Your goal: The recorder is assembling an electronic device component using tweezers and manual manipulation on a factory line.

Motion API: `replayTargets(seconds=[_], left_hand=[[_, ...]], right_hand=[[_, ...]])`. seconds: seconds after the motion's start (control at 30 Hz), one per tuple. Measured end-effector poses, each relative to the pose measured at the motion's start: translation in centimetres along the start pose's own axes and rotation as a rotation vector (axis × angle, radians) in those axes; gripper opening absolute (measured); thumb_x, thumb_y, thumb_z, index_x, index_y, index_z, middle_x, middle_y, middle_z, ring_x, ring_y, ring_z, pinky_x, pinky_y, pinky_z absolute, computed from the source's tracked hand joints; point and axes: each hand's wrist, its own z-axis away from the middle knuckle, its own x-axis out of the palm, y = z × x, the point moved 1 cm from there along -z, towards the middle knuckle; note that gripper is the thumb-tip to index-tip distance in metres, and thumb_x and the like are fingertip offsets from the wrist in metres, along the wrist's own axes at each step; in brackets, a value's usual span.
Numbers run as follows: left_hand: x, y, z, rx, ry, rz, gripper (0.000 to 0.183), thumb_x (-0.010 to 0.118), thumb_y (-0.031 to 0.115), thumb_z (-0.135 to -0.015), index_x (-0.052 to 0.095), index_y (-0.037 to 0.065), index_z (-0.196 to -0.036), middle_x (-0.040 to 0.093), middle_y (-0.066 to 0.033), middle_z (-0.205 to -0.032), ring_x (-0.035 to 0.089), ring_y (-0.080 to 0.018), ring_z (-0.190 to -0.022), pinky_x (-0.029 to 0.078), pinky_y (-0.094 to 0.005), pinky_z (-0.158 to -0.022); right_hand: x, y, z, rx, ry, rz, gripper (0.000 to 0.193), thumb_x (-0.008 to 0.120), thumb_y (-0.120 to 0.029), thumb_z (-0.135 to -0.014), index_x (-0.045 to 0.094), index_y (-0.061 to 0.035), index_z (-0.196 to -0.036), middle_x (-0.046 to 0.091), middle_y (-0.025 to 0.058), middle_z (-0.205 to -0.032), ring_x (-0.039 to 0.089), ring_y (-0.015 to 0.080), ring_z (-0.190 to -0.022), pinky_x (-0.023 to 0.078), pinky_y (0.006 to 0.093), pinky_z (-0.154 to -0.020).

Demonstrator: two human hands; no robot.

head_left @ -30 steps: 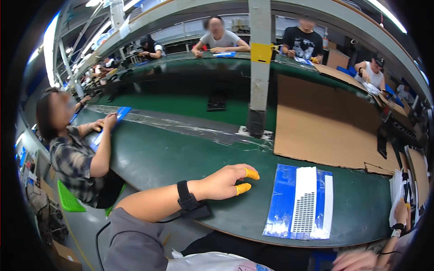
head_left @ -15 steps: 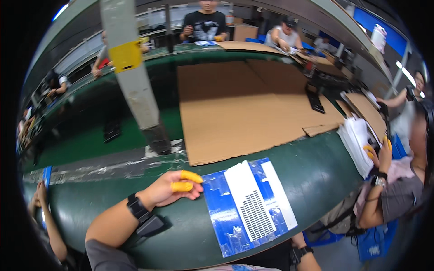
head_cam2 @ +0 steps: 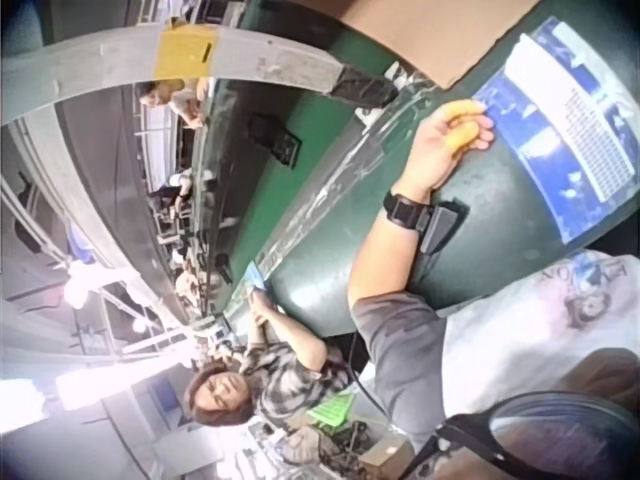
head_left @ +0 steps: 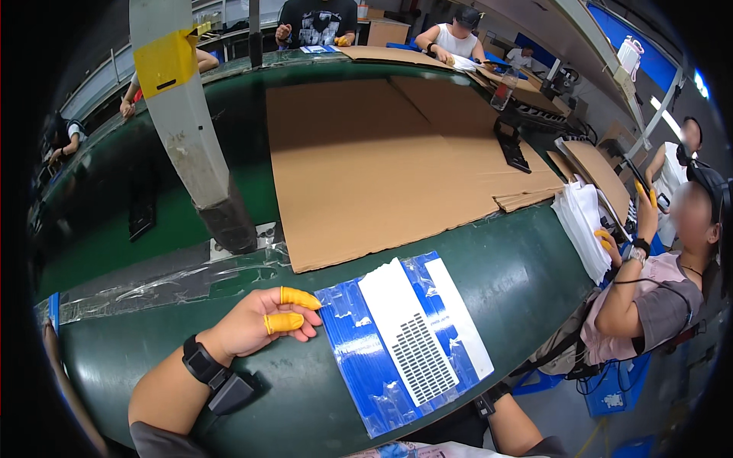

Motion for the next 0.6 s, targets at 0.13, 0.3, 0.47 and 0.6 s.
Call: replayTargets(seconds=[0.13, 0.3, 0.47, 0.6], left_hand=[[0.1, 0.0, 0.0, -0.007, 0.019, 0.0, 0.025, 0.047, 0.002, -0.08, 0.047, -0.003, -0.106, 0.055, -0.0137, -0.094, 0.055, -0.0176, -0.08, 0.045, -0.0278, -0.074], [0.3, 0.1, 0.2, 0.0, 0.057, -0.03, 0.027, 0.047, 0.001, -0.08, 0.046, -0.002, -0.107, 0.054, -0.0145, -0.095, 0.056, -0.0183, -0.08, 0.046, -0.028, -0.074], [0.5, 0.1, -0.2, 0.006, 0.103, 0.006, 0.028, 0.044, 0.0, -0.08, 0.044, -0.003, -0.107, 0.054, -0.0165, -0.095, 0.057, -0.0201, -0.079, 0.047, -0.0273, -0.071], [1.1, 0.0, -0.2, 0.059, 0.135, -0.011, 0.029, 0.047, 0.0, -0.078, 0.044, -0.003, -0.107, 0.055, -0.0166, -0.095, 0.057, -0.0197, -0.078, 0.047, -0.0262, -0.069]], right_hand=[[1.3, -0.4, -0.3, -0.074, -0.008, 0.041, 0.021, 0.045, -0.006, -0.079, 0.05, 0.0045, -0.097, 0.057, 0.0129, -0.084, 0.057, 0.0192, -0.077, 0.046, 0.0267, -0.063], [2.3, -0.6, -0.8, -0.164, -0.004, 0.062, 0.021, 0.045, -0.006, -0.08, 0.05, 0.0046, -0.098, 0.057, 0.0129, -0.085, 0.057, 0.0195, -0.078, 0.046, 0.027, -0.064], [3.5, -1.0, -0.8, -0.222, 0.026, 0.043, 0.021, 0.044, -0.006, -0.08, 0.05, 0.0046, -0.098, 0.057, 0.0129, -0.086, 0.057, 0.0198, -0.079, 0.046, 0.0274, -0.065], [3.9, -1.6, -1.4, -0.273, 0.07, -0.002, 0.021, 0.044, -0.006, -0.08, 0.05, 0.0047, -0.098, 0.056, 0.0129, -0.087, 0.057, 0.0201, -0.08, 0.046, 0.0276, -0.066]])
